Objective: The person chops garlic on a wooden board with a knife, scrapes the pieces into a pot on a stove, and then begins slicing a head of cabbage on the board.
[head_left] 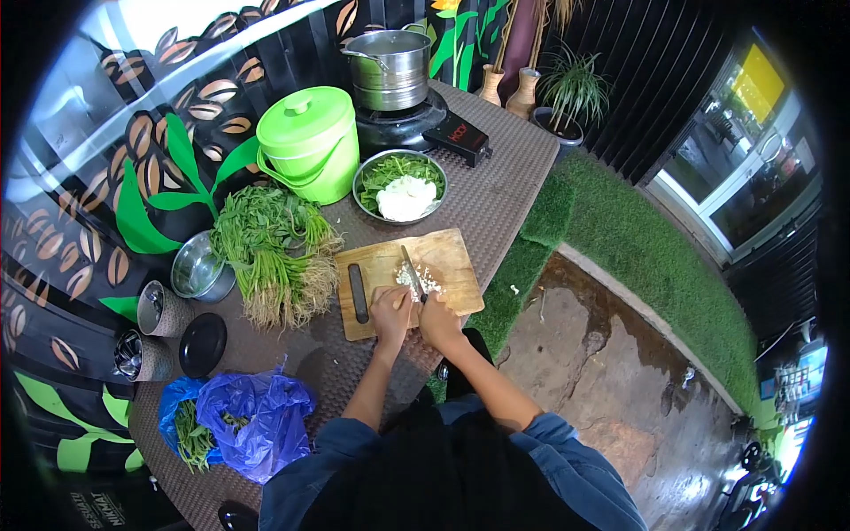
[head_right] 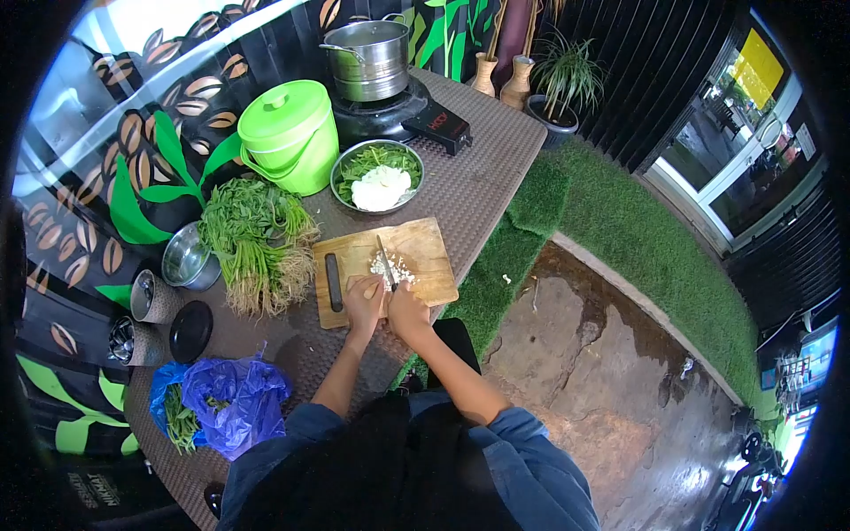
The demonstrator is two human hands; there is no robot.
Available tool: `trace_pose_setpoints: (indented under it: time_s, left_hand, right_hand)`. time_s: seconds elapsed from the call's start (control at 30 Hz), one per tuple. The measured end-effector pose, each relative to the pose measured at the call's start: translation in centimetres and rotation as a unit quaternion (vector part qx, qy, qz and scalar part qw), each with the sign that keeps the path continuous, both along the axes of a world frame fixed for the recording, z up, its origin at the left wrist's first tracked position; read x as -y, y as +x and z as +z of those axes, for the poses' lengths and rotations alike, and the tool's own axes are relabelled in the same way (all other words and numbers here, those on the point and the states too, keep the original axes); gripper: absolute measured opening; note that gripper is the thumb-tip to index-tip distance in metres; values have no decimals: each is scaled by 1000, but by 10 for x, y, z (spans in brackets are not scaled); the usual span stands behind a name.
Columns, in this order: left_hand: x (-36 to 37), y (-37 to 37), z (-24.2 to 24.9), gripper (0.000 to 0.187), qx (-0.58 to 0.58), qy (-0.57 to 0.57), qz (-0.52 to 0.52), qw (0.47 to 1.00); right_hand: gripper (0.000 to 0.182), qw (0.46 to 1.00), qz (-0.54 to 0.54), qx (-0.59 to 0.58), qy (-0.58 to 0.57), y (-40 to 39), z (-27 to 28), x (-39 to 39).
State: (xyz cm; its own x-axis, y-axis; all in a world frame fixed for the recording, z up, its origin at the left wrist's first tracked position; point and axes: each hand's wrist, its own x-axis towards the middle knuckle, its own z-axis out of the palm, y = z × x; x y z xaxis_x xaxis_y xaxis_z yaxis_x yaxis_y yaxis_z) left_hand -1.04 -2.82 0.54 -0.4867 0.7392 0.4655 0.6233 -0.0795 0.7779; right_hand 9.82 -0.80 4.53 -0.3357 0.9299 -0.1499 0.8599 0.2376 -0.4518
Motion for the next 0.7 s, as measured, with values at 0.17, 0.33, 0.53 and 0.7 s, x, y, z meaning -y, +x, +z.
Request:
trace_pose_setpoints:
  time_s: [0.17, 0.33, 0.53, 0.7]
  left_hand:
    - [-2, 3, -1, 19, 115, 3, 1, 993]
    - [-3, -3, -9, 21, 66, -3, -19, 998]
    - [-2, -3, -2, 20, 118, -10, -48, 992]
    - [-3, -3, -9, 20, 87, -5, -49, 995]
  right_hand:
    - [29, 1000, -22, 5, 6, -6, -23, 8]
    - [33, 998, 31, -3, -49, 2, 14, -12]
    - [36, 998, -8, 2, -68, -4, 0, 8]
    - [34, 999, -16, -8, -35, -2, -3, 2]
